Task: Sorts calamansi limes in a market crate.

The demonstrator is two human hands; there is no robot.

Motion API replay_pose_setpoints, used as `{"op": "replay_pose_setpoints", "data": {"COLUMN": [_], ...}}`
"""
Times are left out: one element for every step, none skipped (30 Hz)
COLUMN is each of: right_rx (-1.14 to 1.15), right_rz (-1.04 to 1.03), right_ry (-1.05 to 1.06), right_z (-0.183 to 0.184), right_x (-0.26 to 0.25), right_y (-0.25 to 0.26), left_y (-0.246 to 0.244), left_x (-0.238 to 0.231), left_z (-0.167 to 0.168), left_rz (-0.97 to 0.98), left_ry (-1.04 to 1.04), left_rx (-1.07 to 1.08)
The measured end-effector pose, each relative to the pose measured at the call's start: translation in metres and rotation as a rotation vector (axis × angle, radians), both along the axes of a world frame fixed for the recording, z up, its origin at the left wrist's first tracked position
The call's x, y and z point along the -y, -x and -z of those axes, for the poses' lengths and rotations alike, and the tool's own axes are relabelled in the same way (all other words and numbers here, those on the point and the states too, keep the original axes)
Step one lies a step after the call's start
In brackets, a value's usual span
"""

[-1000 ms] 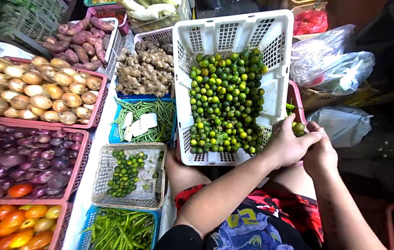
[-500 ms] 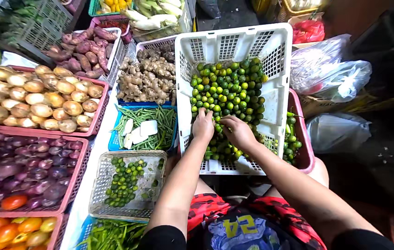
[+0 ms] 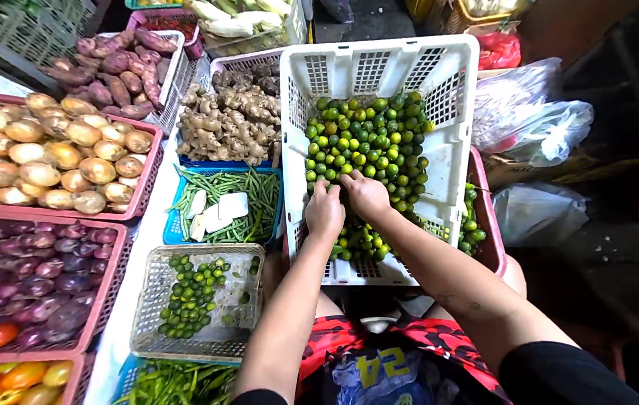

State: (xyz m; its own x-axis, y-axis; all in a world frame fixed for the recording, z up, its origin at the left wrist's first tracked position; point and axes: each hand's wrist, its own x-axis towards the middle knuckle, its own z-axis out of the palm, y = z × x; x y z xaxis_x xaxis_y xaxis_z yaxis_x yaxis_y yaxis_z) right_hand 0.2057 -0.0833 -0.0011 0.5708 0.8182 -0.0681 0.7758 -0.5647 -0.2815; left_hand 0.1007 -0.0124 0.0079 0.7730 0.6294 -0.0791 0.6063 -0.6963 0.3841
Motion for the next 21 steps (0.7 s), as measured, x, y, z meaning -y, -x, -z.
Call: {"op": "replay_pose_setpoints", "data": {"right_rx": [-0.024,-0.04,-0.048,-0.046,-0.051,-0.1,-0.228,-0.436,-0.712,-1.031,-1.321,-1.536,-1.652,-1.696,-1.702,-1.708,-1.737,-1.798,-1.892,-1.994,-2.086], "right_rz": [0.012,0.019,0.027,0.039,0.062,0.106,0.16,0.227,0.314,0.422,0.524,0.6,0.632,0.62,0.596,0.579,0.558,0.535,0.509,0.485,0.473], "right_ry": [0.022,0.036,0.023,-0.038,-0.148,-0.291,-0.415,-0.524,-0.619,-0.712,-0.771,-0.778,-0.761,-0.753,-0.77,-0.799,-0.828,-0.864,-0.912,-0.96,-0.998], "right_z": [-0.003,-0.005,-0.003,0.002,0.006,0.008,0.003,-0.005,-0.012,-0.019,-0.027,-0.035,-0.042,-0.048,-0.053,-0.06,-0.068,-0.076,-0.081,-0.086,-0.089], "right_x": [-0.003,-0.004,-0.004,-0.001,0.005,0.014,0.025,0.037,0.052,0.066,0.08,0.095,0.109,0.12,0.13,0.138,0.144,0.15,0.156,0.163,0.168], "right_y": [0.002,0.004,0.004,0.005,0.008,0.013,0.019,0.026,0.036,0.045,0.052,0.058,0.062,0.064,0.065,0.066,0.066,0.065,0.065,0.065,0.064], "left_y": [0.012,0.024,0.036,0.047,0.06,0.073,0.083,0.092,0.099,0.104,0.106,0.108,0.107,0.104,0.101,0.097,0.095,0.094,0.095,0.095,0.095], "left_x": [0.007,0.013,0.019,0.025,0.03,0.032,0.032,0.032,0.032,0.032,0.033,0.035,0.038,0.042,0.048,0.054,0.06,0.064,0.068,0.072,0.075], "left_z": [-0.004,-0.01,-0.017,-0.023,-0.03,-0.036,-0.04,-0.044,-0.047,-0.052,-0.057,-0.062,-0.066,-0.071,-0.076,-0.079,-0.082,-0.083,-0.085,-0.085,-0.086], "left_rz": [-0.054,-0.118,-0.18,-0.232,-0.258,-0.225,-0.171,-0.124,-0.085,-0.07,-0.078,-0.084,-0.094,-0.11,-0.141,-0.16,-0.169,-0.172,-0.177,-0.183,-0.192], "left_ry": [0.077,0.217,0.413,0.675,0.963,1.216,1.404,1.54,1.629,1.681,1.713,1.734,1.746,1.732,1.69,1.632,1.584,1.558,1.553,1.555,1.571], "left_rx": [0.145,0.313,0.5,0.689,0.871,1.007,1.089,1.134,1.144,1.132,1.103,1.061,1.022,0.985,0.953,0.923,0.9,0.88,0.859,0.834,0.818]}}
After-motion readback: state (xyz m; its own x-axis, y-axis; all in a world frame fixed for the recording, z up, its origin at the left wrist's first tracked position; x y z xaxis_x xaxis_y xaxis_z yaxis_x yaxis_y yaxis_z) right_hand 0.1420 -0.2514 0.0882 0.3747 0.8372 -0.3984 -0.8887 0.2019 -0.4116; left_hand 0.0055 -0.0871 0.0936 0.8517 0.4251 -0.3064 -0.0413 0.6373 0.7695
